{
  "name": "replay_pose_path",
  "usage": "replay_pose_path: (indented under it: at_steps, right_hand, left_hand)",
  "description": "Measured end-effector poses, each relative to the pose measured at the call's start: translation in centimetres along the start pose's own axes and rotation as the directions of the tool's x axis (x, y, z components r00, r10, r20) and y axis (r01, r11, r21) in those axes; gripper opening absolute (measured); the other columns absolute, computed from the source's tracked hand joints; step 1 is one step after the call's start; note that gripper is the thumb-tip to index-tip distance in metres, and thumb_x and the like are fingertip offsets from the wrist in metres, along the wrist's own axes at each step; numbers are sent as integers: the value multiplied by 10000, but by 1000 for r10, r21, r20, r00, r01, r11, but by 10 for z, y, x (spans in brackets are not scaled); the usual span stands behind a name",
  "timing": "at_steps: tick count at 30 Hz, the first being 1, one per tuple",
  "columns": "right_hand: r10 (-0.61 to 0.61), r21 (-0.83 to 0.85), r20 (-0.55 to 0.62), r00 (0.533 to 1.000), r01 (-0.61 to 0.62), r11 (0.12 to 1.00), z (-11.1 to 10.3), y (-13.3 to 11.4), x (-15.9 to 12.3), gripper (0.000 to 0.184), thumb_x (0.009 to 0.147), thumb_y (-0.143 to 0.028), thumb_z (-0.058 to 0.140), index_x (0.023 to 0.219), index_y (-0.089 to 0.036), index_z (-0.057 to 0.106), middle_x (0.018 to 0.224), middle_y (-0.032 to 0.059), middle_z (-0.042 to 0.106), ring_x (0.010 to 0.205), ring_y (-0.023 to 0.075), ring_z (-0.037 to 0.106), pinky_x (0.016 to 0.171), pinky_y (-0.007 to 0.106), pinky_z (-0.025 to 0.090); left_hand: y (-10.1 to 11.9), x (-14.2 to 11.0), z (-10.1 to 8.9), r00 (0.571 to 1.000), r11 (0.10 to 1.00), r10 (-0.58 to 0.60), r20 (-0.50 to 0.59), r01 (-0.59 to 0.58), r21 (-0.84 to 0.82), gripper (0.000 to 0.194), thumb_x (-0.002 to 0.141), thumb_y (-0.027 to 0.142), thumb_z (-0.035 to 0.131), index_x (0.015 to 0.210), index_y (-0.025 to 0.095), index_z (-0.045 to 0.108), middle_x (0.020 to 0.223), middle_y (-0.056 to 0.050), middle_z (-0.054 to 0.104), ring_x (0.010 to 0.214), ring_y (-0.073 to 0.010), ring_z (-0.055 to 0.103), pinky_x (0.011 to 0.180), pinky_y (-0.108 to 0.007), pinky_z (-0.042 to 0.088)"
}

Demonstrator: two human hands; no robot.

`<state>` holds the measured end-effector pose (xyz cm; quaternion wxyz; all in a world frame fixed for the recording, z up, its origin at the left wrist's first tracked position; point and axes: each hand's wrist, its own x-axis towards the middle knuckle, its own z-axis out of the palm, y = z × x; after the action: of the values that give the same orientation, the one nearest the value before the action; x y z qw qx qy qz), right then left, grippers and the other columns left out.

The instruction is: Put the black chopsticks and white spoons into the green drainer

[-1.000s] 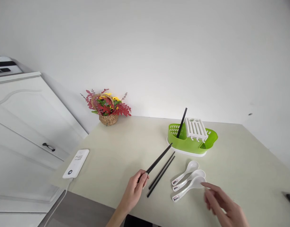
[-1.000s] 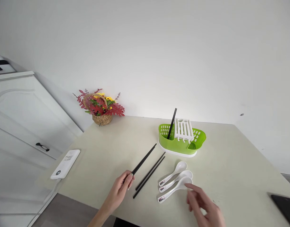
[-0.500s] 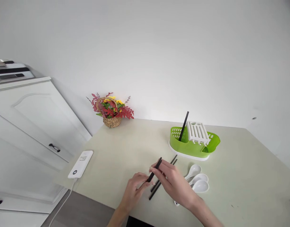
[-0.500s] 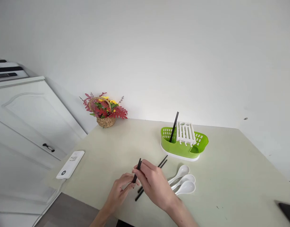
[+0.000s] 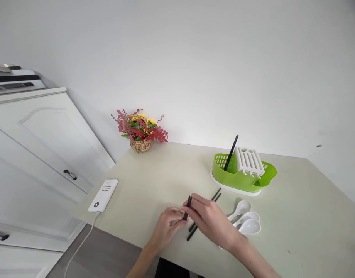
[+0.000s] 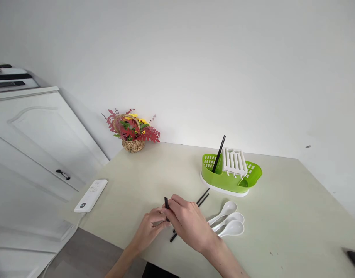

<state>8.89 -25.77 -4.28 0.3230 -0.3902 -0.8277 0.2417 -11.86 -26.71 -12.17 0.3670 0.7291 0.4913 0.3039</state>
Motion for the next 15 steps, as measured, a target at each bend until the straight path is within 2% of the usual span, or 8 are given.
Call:
replay_pose_path:
  at_steps: [4, 7, 11, 15]
  right_hand:
    - [-19, -35, 14, 1000, 20, 999, 0, -4, 1, 401, 1108, -388, 357, 887, -239, 657, 867, 18, 647, 704, 129, 670, 663, 245, 503]
    - [-12, -33, -1, 1000, 12, 999, -6, -10, 2, 341, 1099, -385, 393, 923, -246, 650, 872, 16, 664, 684, 126, 660, 649, 244, 492]
    - [50, 15, -57, 997, -50, 999, -14, -19, 1, 211, 1078, -370, 456, 1057, -253, 630, 841, -4, 684, 634, 119, 619, 616, 246, 462]
    - [65, 34, -100, 993, -62, 997, -17, -27, -1, 168, 1065, -355, 491, 1002, -245, 601, 807, -21, 675, 612, 103, 586, 600, 238, 434]
  left_hand:
    - [-7, 0, 2, 1000, 1000, -16, -9, 16, -11, 281, 969, 517, 631, 899, 341, 839, 990, -53, 810, 1066, -305, 687, 954, -442, 552]
    - [-13, -1, 4, 1000, 1000, -4, -17, 5, 7, 241, 970, 478, 641, 937, 353, 843, 1021, -45, 806, 1079, -291, 691, 945, -420, 562]
    - [-18, -3, 9, 998, 1000, 15, -53, -13, 22, 211, 967, 447, 662, 900, 355, 839, 1035, -29, 796, 1065, -267, 706, 921, -381, 574]
    - [-20, -4, 11, 998, 1000, 7, -65, -7, 1, 206, 960, 461, 681, 886, 350, 838, 1018, -33, 795, 1066, -272, 710, 923, -386, 579]
